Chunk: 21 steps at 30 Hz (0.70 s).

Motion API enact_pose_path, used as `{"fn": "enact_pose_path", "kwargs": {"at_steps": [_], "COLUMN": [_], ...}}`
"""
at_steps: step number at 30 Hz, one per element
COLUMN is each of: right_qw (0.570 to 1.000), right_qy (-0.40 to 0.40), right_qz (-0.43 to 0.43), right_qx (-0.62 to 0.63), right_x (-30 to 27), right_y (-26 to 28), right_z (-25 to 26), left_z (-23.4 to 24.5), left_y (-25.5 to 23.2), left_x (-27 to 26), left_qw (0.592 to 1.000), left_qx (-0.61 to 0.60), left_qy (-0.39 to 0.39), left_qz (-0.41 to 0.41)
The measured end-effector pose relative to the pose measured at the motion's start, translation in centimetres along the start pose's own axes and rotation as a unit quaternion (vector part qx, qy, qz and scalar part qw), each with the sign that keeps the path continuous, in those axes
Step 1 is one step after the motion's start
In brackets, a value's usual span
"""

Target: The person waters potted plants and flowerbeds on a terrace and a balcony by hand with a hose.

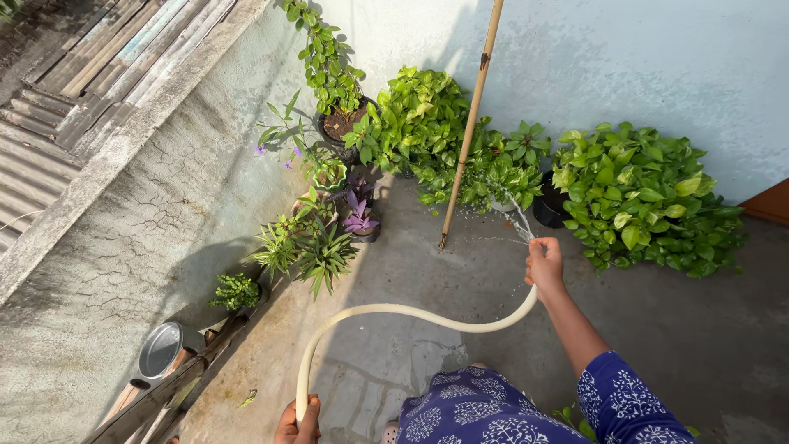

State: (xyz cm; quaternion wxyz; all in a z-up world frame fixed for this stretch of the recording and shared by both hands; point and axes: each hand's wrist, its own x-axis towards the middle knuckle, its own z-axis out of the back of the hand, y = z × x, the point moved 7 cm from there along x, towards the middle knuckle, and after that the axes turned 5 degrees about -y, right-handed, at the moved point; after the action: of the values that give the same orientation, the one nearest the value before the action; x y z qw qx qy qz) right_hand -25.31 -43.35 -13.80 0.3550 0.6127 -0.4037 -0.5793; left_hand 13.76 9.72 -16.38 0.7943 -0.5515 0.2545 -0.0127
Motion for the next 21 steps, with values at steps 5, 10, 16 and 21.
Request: {"fn": "enact_pose_path", "kwargs": {"at_steps": [5,10,16,21], "right_qw": [1.000,0.999,0.999,1.000], "right_qy": [-0.003,0.001,0.038,0.017], "right_qz": [-0.007,-0.019,-0.019,-0.008], "right_qx": [0.031,0.041,0.020,0.022], "right_x": [0.8,0.3,-0.5,-0.6], "right_y": [-0.2,-0.6,-0.1,-0.4], "right_z": [1.8,2.6,3.1,4.5], "left_z": [-1.2,-2.6,-3.4,-4.3], "left_y": [-2.6,-4.5,-4.1,-4.3], "left_x": [-1.5,-2.0,-0.9,-0.3], "left_qw": [1.000,0.999,0.998,0.997], "left_qx": [-0.006,0.036,0.049,0.064], "left_qy": [-0.008,0.005,0.018,0.035], "left_qz": [0.012,0.037,0.027,0.023]}}
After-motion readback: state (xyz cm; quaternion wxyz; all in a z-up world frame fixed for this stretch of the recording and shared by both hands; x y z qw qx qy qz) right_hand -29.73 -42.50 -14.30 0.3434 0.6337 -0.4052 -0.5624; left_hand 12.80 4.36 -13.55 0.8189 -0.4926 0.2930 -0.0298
